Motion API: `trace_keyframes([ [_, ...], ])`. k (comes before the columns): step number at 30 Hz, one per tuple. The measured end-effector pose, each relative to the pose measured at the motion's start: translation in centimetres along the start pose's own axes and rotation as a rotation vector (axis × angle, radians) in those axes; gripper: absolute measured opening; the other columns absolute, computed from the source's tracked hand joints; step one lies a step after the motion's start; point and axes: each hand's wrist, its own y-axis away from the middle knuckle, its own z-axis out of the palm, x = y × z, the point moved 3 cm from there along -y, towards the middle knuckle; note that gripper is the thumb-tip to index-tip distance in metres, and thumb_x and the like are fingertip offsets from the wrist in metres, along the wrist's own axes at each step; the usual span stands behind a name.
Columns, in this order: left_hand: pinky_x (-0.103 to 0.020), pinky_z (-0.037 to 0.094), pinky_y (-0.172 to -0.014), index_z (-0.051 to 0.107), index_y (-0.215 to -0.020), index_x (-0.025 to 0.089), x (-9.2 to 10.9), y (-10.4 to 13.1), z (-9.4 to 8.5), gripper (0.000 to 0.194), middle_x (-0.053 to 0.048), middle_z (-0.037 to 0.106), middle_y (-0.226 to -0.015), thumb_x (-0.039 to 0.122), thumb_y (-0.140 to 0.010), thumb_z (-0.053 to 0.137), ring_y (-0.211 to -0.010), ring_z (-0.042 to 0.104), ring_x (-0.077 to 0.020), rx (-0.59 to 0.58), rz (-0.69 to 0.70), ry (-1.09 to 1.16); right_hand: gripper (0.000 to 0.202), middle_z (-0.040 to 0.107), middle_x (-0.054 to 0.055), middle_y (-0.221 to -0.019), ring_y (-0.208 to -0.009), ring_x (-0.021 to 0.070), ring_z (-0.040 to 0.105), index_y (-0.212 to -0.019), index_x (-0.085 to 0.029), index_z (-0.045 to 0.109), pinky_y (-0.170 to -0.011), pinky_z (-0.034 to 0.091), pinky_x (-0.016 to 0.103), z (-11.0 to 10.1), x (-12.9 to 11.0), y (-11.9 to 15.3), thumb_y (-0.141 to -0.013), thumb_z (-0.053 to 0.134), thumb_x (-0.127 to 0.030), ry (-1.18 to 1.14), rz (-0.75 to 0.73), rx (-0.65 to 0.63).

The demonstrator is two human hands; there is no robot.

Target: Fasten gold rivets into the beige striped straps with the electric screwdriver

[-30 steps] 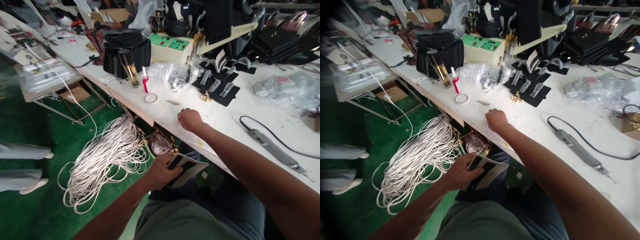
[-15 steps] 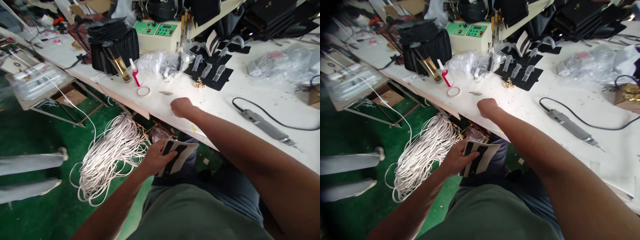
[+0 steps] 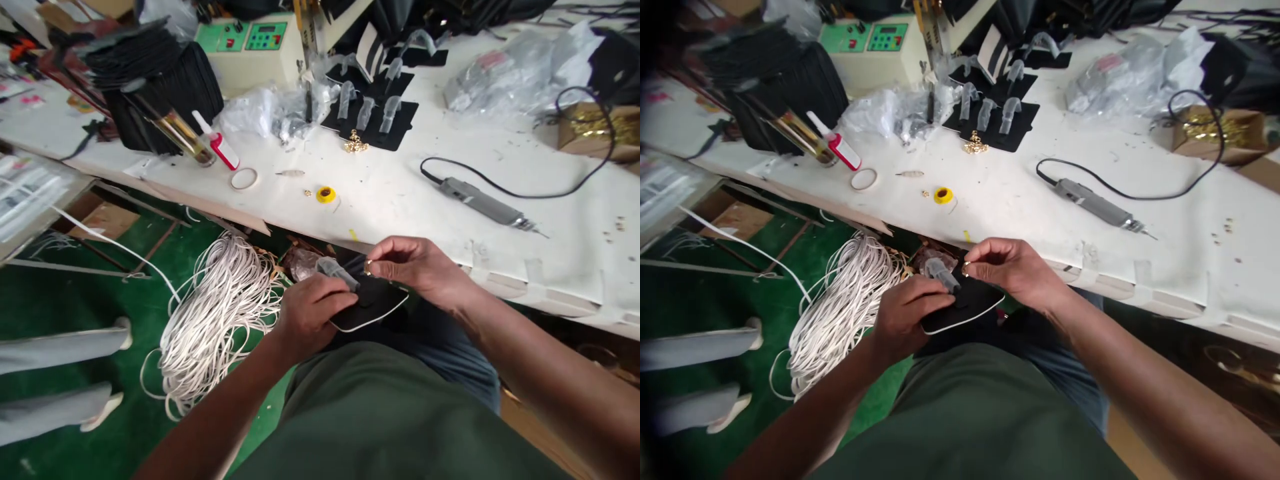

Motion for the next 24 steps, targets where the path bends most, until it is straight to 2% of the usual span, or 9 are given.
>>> trace_keyframes([
  [2, -0.035, 0.056, -0.078, 0.072, -0.110, 0.019, 0.5, -0.9, 0.8, 0.029, -0.008, 0.076, -0.101, 0.005, -0.086, 0.068, -0.087, 0.070, -0.0198, -0.032, 0.076, -0.022, 0.034, 0.076, 0.003, -0.087, -0.075, 0.0152, 0.068, -0.096, -0.020, 0.078, -0.068, 0.054, 0.028, -0.8, 0.7, 3.1, -0.074, 0.092, -0.042, -0.075, 0.040, 0.071],
  [4, -0.036, 0.057, -0.080, 0.072, -0.112, 0.019, 1.1, -1.8, 1.7, 0.031, -0.009, 0.076, -0.102, 0.005, -0.085, 0.069, -0.088, 0.070, -0.0206, -0.055, 0.135, -0.011, 0.035, 0.078, 0.003, -0.089, -0.078, 0.0157, 0.070, -0.098, -0.021, 0.080, -0.071, 0.057, 0.028, -1.5, 1.1, 5.2, -0.072, 0.094, -0.040, -0.109, 0.015, 0.146],
  [8, -0.036, 0.057, -0.081, 0.072, -0.113, 0.018, 2.4, -3.6, 3.6, 0.033, -0.008, 0.075, -0.100, 0.005, -0.083, 0.072, -0.087, 0.070, -0.0197, -0.085, 0.194, 0.032, 0.030, 0.079, 0.002, -0.093, -0.084, 0.0164, 0.072, -0.096, -0.023, 0.082, -0.078, 0.060, 0.029, -2.9, 1.1, 7.6, -0.072, 0.094, -0.035, -0.096, -0.091, 0.259],
  [11, -0.035, 0.057, -0.080, 0.071, -0.114, 0.019, 3.3, -4.6, 4.7, 0.033, -0.007, 0.075, -0.099, 0.007, -0.083, 0.074, -0.086, 0.070, -0.0188, -0.106, 0.203, 0.043, 0.026, 0.079, 0.002, -0.090, -0.081, 0.0168, 0.072, -0.093, -0.022, 0.082, -0.076, 0.061, 0.029, -4.0, 1.1, 8.8, -0.073, 0.094, -0.034, -0.045, -0.151, 0.306],
  [17, -0.033, 0.057, -0.078, 0.071, -0.110, 0.020, 4.8, -5.8, 6.1, 0.027, -0.005, 0.075, -0.096, 0.008, -0.086, 0.072, -0.085, 0.071, -0.0176, -0.129, 0.220, 0.017, 0.017, 0.079, 0.003, -0.088, -0.079, 0.0173, 0.073, -0.091, -0.021, 0.082, -0.074, 0.060, 0.028, -5.3, 1.0, 10.4, -0.082, 0.087, -0.034, 0.083, -0.206, 0.291],
  [24, -0.032, 0.057, -0.072, 0.071, -0.106, 0.018, 6.2, -6.4, 6.9, 0.025, -0.006, 0.075, -0.092, 0.006, -0.084, 0.072, -0.079, 0.070, -0.0173, -0.154, 0.237, -0.005, 0.014, 0.078, 0.002, -0.087, -0.078, 0.0161, 0.071, -0.092, -0.021, 0.080, -0.071, 0.057, 0.026, -6.3, 1.0, 11.3, -0.088, 0.081, -0.034, 0.165, -0.200, 0.211],
])
